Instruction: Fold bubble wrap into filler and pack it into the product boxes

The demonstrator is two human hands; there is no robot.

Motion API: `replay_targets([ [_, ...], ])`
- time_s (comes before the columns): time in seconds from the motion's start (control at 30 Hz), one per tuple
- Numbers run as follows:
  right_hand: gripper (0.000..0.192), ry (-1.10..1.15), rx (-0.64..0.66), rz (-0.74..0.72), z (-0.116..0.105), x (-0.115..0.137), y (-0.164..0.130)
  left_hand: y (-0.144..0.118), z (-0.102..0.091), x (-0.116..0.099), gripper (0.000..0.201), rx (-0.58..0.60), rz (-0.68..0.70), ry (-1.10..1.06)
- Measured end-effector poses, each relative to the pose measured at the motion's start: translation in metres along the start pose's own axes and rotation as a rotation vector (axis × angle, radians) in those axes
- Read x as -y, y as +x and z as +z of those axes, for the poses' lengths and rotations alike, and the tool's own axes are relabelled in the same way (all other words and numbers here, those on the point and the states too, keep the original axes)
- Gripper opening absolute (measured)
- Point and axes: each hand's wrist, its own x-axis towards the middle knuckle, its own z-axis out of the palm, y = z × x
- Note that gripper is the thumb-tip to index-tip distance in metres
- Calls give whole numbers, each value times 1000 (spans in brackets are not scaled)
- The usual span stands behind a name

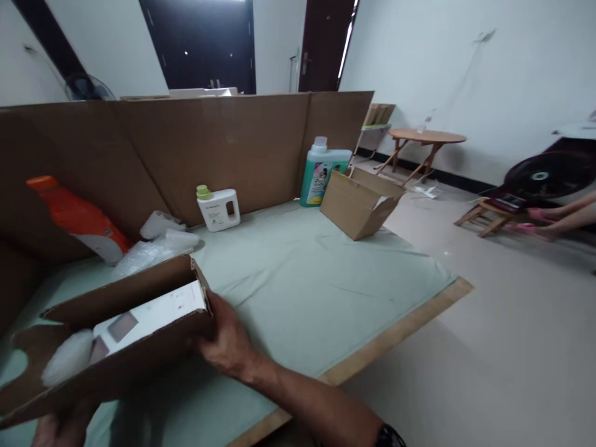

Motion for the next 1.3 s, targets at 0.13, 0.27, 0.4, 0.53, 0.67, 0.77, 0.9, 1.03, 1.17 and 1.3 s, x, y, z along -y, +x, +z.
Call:
replay_targets([
  [0.13, 59, 43, -59, 43, -7, 6, 8, 9, 16, -54, 68, 0, -25, -210],
  [0.27, 51, -157, -222, 147, -43, 12, 1, 10, 48, -76, 69, 127, 22, -408],
  [0.4, 52, -261, -160, 135, -40, 17, -10, -5, 37, -64, 62, 147, -51, -392],
  [0.53, 53, -202, -73, 97, -19, 5, 0, -3, 20, -60, 65, 20, -36, -361],
  [0.67, 56, -122, -56, 160, -49, -19, 22, -18, 44, -71, 69, 112, -39, -407],
  [0.77, 59, -15, 26, 192, -83, -32, 41, -53, 65, -77, 80, 197, -11, -367],
  [0.9, 68, 111, 135, 159, -98, -42, 73, -93, 65, -70, 79, 277, 185, -241],
  [1.03, 79, 15, 68, 118, -87, -50, 97, -76, 55, -50, 64, 107, 193, -239],
  [1.17, 72, -137, -118, 134, -75, -51, 65, -30, 64, -34, 69, 12, 63, -258],
  [1.3, 62, -184, -151, 251, -72, -48, -17, -38, 85, -32, 69, 255, -20, -281],
])
